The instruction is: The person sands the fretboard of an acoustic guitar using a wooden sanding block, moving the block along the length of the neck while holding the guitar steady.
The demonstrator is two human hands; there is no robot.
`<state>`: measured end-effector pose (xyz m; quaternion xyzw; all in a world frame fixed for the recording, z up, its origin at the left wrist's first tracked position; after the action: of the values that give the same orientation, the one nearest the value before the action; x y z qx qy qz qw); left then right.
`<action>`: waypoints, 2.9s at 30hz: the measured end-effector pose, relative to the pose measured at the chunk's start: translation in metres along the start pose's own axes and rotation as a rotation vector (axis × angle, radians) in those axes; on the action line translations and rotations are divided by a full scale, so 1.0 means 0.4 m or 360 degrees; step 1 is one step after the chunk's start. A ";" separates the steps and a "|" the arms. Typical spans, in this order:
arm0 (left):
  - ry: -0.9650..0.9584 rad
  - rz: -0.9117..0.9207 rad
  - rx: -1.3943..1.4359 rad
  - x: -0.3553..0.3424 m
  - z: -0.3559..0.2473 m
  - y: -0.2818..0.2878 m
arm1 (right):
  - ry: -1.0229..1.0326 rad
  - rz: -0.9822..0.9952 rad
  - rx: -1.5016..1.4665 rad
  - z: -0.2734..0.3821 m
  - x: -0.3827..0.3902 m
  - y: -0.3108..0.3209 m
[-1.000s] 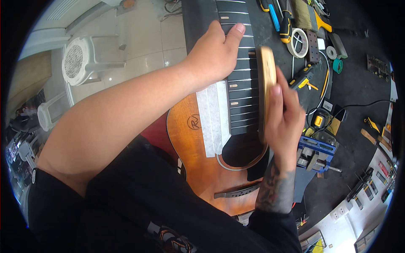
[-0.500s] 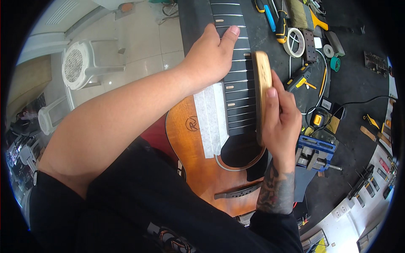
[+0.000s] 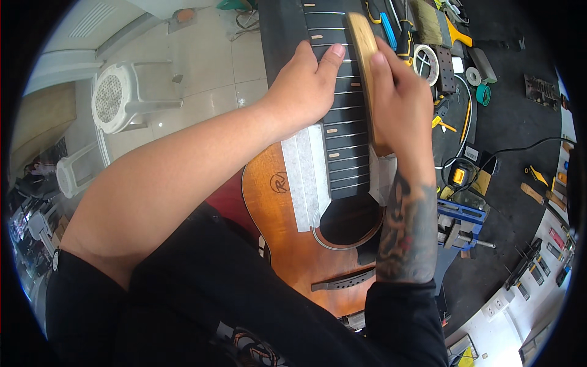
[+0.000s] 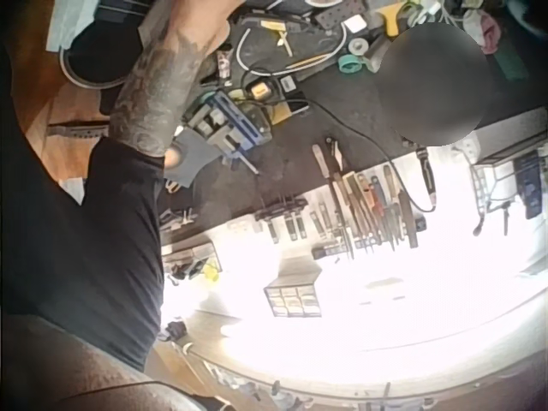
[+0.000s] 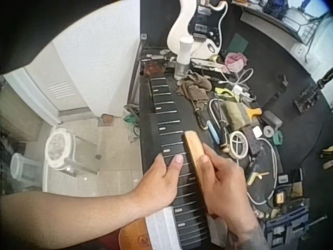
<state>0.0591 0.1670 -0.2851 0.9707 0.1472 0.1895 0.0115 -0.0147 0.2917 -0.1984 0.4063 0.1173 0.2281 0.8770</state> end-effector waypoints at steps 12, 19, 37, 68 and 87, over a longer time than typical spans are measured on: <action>-0.0103 0.0036 -0.0041 0.004 -0.014 -0.020 | -0.0274 0.0035 -0.0532 -0.062 0.099 0.045; -0.0104 0.0037 0.0029 -0.001 -0.007 -0.018 | -0.0381 0.0231 -0.0857 -0.066 0.084 0.008; 0.0082 0.0300 0.1091 -0.074 -0.042 0.009 | -0.0258 0.0145 -0.0891 -0.058 0.161 0.026; 0.0115 0.0642 0.0824 -0.137 -0.014 0.020 | -0.0394 0.0152 -0.0901 -0.020 -0.084 -0.041; 0.0040 0.0595 0.0862 -0.130 -0.042 0.029 | -0.0407 0.0163 -0.0762 -0.020 -0.031 -0.022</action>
<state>0.0101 0.1404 -0.2874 0.9463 0.0116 0.1544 -0.2838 -0.0259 0.2861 -0.2100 0.2184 -0.0725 0.2403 0.9430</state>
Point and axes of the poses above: each hand's wrist, its own x-axis away from the middle knuckle, its own y-axis out of the back of the hand, z = x × y, the point moved 9 cm from there along -x, towards the middle knuckle, and after that the axes turned 3 degrees about z, right-handed, at the moved point
